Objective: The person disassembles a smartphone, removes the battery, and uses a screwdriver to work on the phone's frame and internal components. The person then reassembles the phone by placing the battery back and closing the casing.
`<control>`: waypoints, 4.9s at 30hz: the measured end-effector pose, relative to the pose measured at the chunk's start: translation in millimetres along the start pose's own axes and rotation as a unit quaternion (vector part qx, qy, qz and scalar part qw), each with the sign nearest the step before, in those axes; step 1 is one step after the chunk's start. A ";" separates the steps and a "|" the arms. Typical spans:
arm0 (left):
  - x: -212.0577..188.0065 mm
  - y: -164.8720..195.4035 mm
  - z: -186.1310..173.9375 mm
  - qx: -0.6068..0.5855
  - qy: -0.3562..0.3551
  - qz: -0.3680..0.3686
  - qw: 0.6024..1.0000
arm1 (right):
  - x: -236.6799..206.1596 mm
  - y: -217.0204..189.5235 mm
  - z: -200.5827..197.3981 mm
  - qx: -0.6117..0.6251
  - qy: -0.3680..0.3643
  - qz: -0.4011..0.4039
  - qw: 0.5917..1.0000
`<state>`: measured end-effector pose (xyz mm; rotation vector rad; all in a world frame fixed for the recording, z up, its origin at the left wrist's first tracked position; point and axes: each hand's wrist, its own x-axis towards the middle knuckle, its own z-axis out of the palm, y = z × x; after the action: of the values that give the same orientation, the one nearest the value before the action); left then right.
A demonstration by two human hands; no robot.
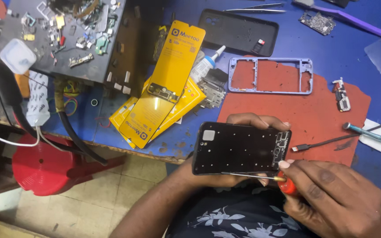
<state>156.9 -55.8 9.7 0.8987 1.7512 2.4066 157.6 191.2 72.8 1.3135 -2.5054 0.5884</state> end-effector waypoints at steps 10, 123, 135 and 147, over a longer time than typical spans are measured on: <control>-3.3 -4.7 -3.0 0.010 -0.005 -0.011 1.000 | 22.1 -21.0 7.9 0.008 0.034 -0.009 0.999; 57.4 17.3 46.2 -0.064 0.155 -0.126 0.978 | 34.4 -24.7 -23.0 -0.095 0.164 0.051 0.981; 47.3 50.3 24.7 0.332 0.029 -0.091 0.938 | 15.1 17.0 -42.8 0.056 0.187 0.122 0.973; 58.5 36.0 16.9 0.393 0.212 0.186 0.875 | -2.7 17.0 -17.9 -0.022 0.210 -0.066 0.975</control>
<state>126.9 -33.8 69.9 0.8342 3.1121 2.1679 145.7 210.1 83.6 1.1822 -2.0618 0.6945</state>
